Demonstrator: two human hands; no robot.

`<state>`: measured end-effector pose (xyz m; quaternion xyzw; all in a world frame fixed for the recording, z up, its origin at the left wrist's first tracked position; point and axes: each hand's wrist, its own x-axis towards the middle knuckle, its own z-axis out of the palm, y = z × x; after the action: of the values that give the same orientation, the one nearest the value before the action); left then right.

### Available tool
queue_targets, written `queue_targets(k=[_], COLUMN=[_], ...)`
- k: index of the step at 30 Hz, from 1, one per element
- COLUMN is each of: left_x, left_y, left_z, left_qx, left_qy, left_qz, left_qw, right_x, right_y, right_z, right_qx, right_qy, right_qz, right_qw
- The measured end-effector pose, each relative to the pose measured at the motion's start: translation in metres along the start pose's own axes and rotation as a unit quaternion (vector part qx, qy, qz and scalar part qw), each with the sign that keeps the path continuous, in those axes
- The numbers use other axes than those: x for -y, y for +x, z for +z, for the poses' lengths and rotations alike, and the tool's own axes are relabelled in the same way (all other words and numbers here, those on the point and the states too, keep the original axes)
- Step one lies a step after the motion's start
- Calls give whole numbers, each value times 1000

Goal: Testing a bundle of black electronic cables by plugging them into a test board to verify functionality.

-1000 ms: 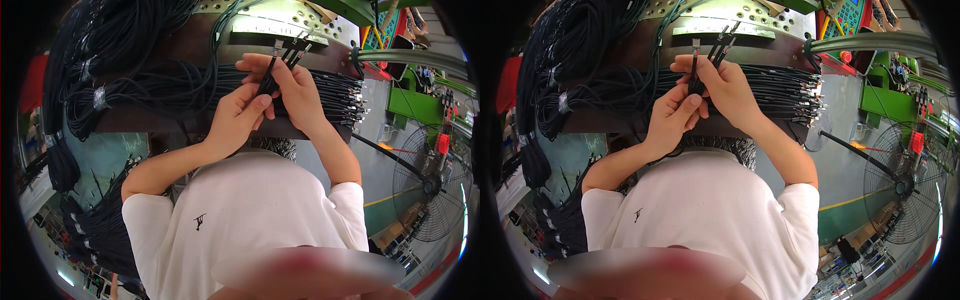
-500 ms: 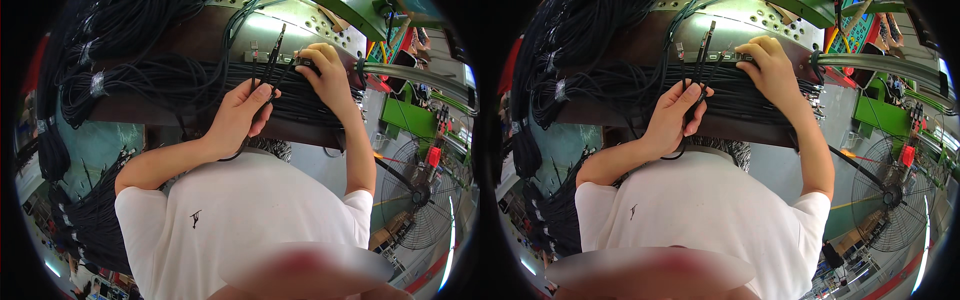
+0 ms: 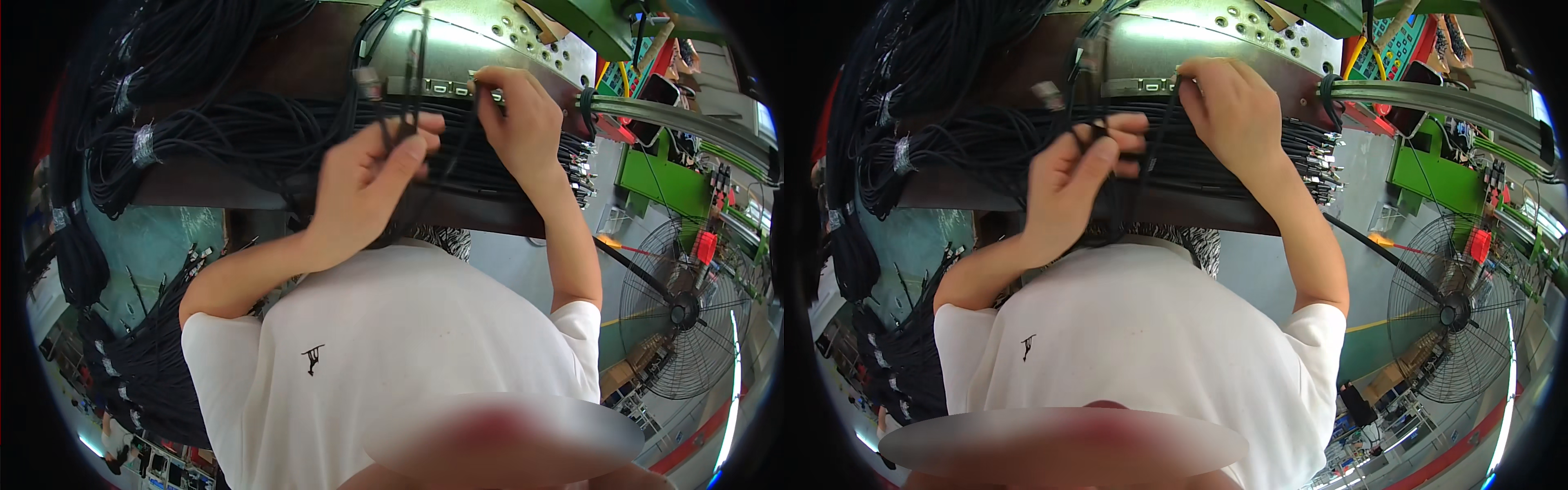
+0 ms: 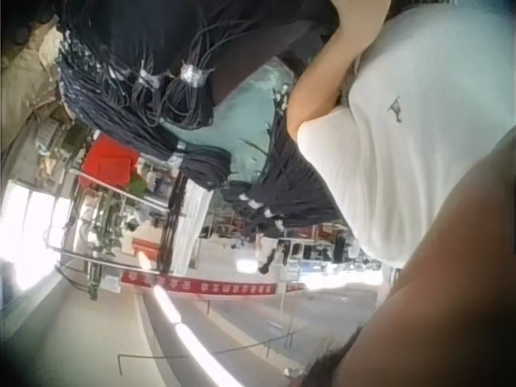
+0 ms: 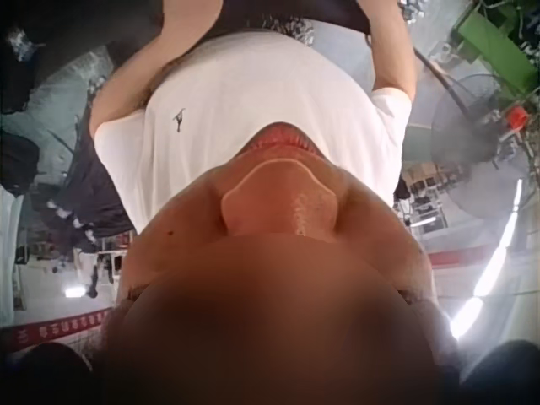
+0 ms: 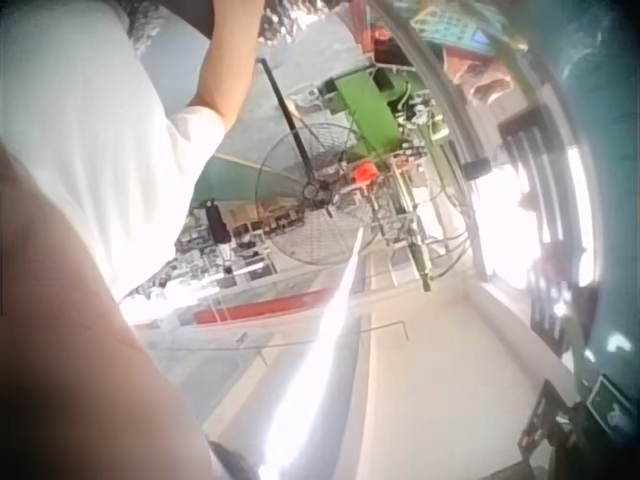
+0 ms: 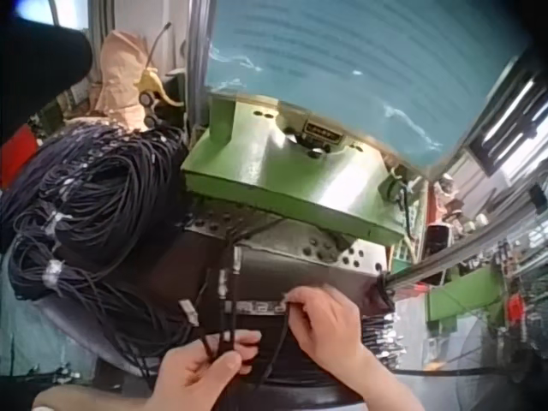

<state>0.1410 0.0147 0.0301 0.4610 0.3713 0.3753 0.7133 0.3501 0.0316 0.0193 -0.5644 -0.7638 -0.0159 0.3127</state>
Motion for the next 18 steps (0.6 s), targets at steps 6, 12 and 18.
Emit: queue_targets(k=[6,12,18], left_x=[-33,-14,-11], left_y=[-1,4,6], left_z=[-16,-9,-11], left_qx=[187,163,179], left_qy=[-243,-242,-270], left_qz=[-163,-210,-223], left_qw=[938,933,920], right_x=[4,8,4], right_y=[-3,0,-2], right_z=[16,13,15], right_qx=[26,38,36], right_qy=[142,106,137], right_qz=[55,38,52], right_qw=[988,993,989])
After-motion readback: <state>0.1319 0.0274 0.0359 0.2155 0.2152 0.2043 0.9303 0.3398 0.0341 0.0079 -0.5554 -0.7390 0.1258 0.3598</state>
